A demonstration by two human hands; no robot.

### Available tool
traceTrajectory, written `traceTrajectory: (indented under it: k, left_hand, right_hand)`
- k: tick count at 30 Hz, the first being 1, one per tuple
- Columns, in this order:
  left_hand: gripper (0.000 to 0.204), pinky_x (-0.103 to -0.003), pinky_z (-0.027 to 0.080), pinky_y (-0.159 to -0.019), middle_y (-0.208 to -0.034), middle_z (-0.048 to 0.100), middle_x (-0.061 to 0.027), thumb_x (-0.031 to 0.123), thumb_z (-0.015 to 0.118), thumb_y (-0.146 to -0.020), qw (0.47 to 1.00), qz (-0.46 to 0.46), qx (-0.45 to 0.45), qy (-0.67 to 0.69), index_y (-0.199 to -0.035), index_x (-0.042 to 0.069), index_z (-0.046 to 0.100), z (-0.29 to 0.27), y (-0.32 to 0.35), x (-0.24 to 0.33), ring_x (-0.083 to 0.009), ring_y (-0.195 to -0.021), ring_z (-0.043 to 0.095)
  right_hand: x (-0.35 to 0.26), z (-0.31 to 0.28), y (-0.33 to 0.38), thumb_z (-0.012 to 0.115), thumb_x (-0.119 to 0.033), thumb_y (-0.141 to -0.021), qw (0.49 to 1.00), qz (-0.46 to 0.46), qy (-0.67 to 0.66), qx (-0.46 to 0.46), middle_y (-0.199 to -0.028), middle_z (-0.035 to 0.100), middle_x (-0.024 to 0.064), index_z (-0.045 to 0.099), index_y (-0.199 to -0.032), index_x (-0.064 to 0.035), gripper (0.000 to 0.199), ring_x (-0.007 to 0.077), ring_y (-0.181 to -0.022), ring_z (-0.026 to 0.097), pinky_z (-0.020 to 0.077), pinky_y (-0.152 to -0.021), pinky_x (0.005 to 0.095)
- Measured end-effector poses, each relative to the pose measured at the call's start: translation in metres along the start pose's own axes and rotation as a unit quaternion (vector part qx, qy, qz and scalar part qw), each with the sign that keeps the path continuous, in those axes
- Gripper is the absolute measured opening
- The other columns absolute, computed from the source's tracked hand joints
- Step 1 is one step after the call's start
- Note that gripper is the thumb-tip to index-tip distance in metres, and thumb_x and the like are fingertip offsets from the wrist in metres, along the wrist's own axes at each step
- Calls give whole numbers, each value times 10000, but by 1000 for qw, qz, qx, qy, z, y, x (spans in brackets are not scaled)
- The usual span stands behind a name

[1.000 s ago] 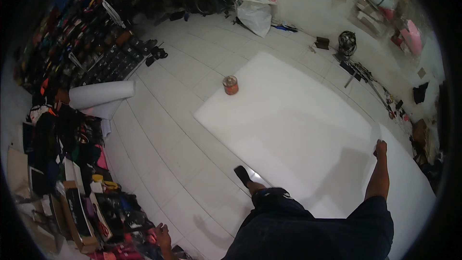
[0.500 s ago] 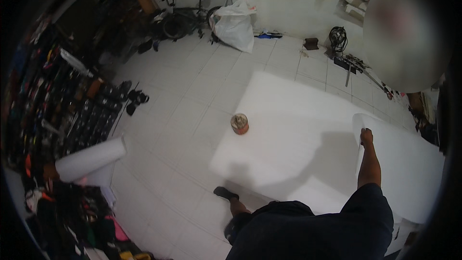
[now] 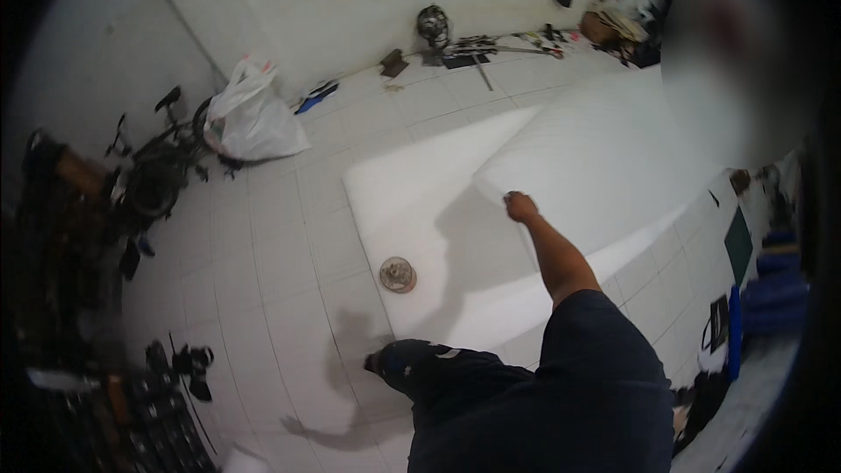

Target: The person cuts a large white foam sheet into smaller rectangular pieces using a pair of scissors. They repeatedly measure the foam by folding it and then cut along the fold lines to create uniform sections.

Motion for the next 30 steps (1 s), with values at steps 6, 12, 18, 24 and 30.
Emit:
traceTrajectory:
  k: [6,12,18,24,30]
  left_hand:
    - [392,-403,427,-1045,-1332,572,-160,151,425,-1032,929,216,-295,-55,-1362,-56,468,111,-213,145,-310,-1177,577]
    - [358,-393,493,-932,-1204,619,-178,153,520,-990,841,235,-481,-80,-1300,-20,563,329,-277,111,-282,-1065,596]
    - [363,-399,492,-919,-1179,631,-183,201,544,-982,783,283,-546,-94,-1279,-2,587,425,-392,270,-289,-1055,599]
    - [371,-405,491,-907,-1155,643,-188,250,568,-974,699,445,-557,-65,-1258,15,611,498,-527,378,-296,-1045,601]
    - [429,-394,513,-871,-1100,683,-183,356,616,-933,555,540,-606,-184,-1198,20,643,592,-515,529,-289,-1001,655]
  right_hand:
    - [-144,110,14,482,-352,-985,995,31,-61,-77,-1163,671,201,646,-1208,-65,398,409,-1078,626,480,-970,480]
    - [-254,205,21,516,-222,-906,991,67,-37,-112,-1090,698,149,638,-1202,-166,325,367,-1014,658,517,-867,486]
    - [-391,253,67,462,-429,-996,971,15,-163,-177,-1181,667,160,606,-1282,-170,412,371,-1131,610,493,-938,495]
    - [-481,289,111,485,-405,-984,938,192,-244,-152,-1296,609,138,605,-1311,-219,395,365,-1197,568,445,-995,516]
    - [-477,333,134,534,-259,-926,886,431,-149,-83,-1265,620,122,651,-1264,-253,357,314,-1180,576,386,-1000,546]
Point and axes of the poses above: each hand's wrist, its own y-axis away from the middle knuckle, its own z-axis out of the palm, x = y × z, the point moved 3 cm from there along -y, towards the middle knuckle
